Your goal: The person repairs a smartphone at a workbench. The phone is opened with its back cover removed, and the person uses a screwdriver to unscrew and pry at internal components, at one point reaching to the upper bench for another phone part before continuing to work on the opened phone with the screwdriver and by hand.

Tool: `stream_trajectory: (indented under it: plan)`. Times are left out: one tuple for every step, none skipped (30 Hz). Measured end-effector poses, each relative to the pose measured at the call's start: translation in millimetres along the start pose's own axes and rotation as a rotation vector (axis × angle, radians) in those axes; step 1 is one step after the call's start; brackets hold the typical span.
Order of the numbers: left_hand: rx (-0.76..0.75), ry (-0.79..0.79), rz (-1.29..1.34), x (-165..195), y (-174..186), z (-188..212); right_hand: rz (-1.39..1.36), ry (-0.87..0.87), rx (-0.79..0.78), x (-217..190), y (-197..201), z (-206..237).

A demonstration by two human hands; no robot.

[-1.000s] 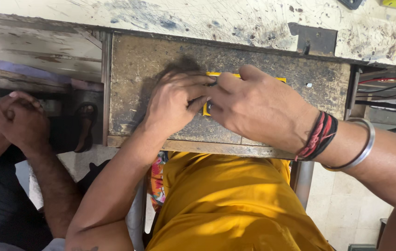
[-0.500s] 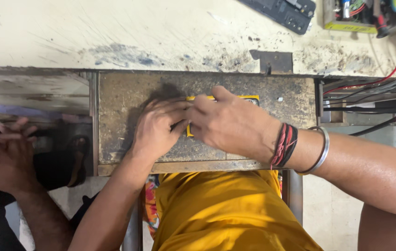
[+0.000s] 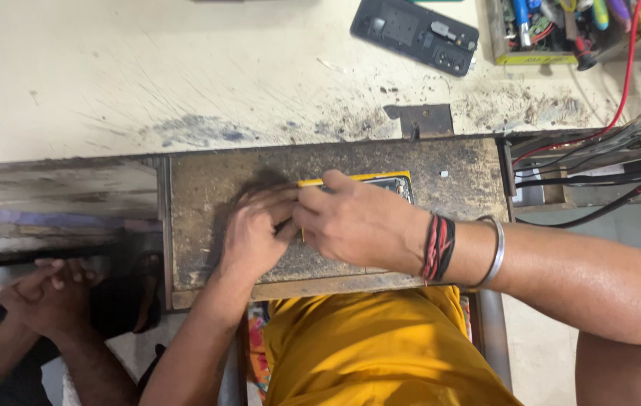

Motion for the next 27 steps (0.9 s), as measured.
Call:
stream_trajectory:
  plan:
    - [0.004,0.002,-0.017,-1,0,-1,0.012,-0.011,0.043,0,4,1]
    - [0.008,0.004,0.000,-2,0,0,0.018,-0.017,0.084,1,8,1]
    - [0.009,0.010,0.017,-2,-1,1,0.025,-0.031,-0.028,2,-3,1]
    - [0.012,0.014,0.033,-2,-1,1,0.033,-0.045,-0.139,3,-14,2]
    - [0.008,0.016,0.018,-2,0,1,0.043,-0.060,-0.249,5,-24,4]
    - [0.005,0.014,0.003,-2,0,1,0.033,-0.043,-0.155,3,-15,2]
    - [0.004,0.013,-0.011,-2,0,0,0.025,-0.025,-0.063,0,-5,1]
    - [0.012,0.006,0.000,-1,2,-1,0.011,-0.006,0.027,-2,5,0]
    - [0.017,0.001,0.012,1,3,-2,0.018,-0.049,-0.090,3,-7,1]
    - [0.018,-0.003,0.026,2,3,-2,0.022,-0.094,-0.208,8,-18,3]
    - [0.014,0.000,0.027,3,3,-2,0.025,-0.137,-0.328,13,-29,6]
    - [0.010,0.005,0.026,3,4,-2,0.027,-0.085,-0.205,8,-17,3]
    - [0.003,0.012,0.028,2,4,-2,0.024,-0.033,-0.083,3,-4,1]
    - [-0.004,0.013,0.019,3,3,-1,0.016,0.018,0.038,-2,9,2]
    - [-0.010,0.016,0.010,2,3,-1,0.030,-0.020,-0.020,1,3,2]
    - [-0.013,0.019,-0.001,1,2,-1,0.047,-0.055,-0.078,5,-2,2]
    - [-0.010,-0.002,0.003,3,2,-1,0.065,-0.087,-0.137,8,-7,3]
    - [-0.006,-0.022,0.005,4,2,-1,0.039,-0.082,-0.135,9,-6,3]
    - [-0.004,-0.044,0.006,5,2,-1,0.011,-0.079,-0.131,9,-5,3]
    - [-0.007,-0.038,0.008,5,2,1,-0.019,-0.078,-0.128,9,-3,4]
    - [-0.005,-0.036,0.008,4,1,1,-0.009,-0.084,-0.096,10,1,3]
    - [0.002,-0.036,0.005,3,2,0,0.004,-0.087,-0.061,10,5,4]
    - [0.001,-0.037,0.018,3,2,0,0.013,-0.090,-0.029,10,9,4]
    - [-0.002,-0.039,0.030,3,2,0,0.024,-0.118,-0.156,13,-3,5]
    - [-0.004,-0.044,0.042,3,1,0,0.039,-0.147,-0.281,17,-14,9]
    - [-0.002,-0.047,0.041,3,2,0,0.056,-0.176,-0.404,21,-24,14]
    - [0.000,-0.053,0.041,3,2,0,0.017,-0.145,-0.329,18,-17,12]
Point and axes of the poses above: each hand's wrist, its own z-axis away from the middle knuckle, its own y-axis out of the back of the hand, x = y × z, the point moved 10 cm from there along -z, towards the middle knuckle, and after that the axes turned 5 degrees about -z, right-handed, at the moved point
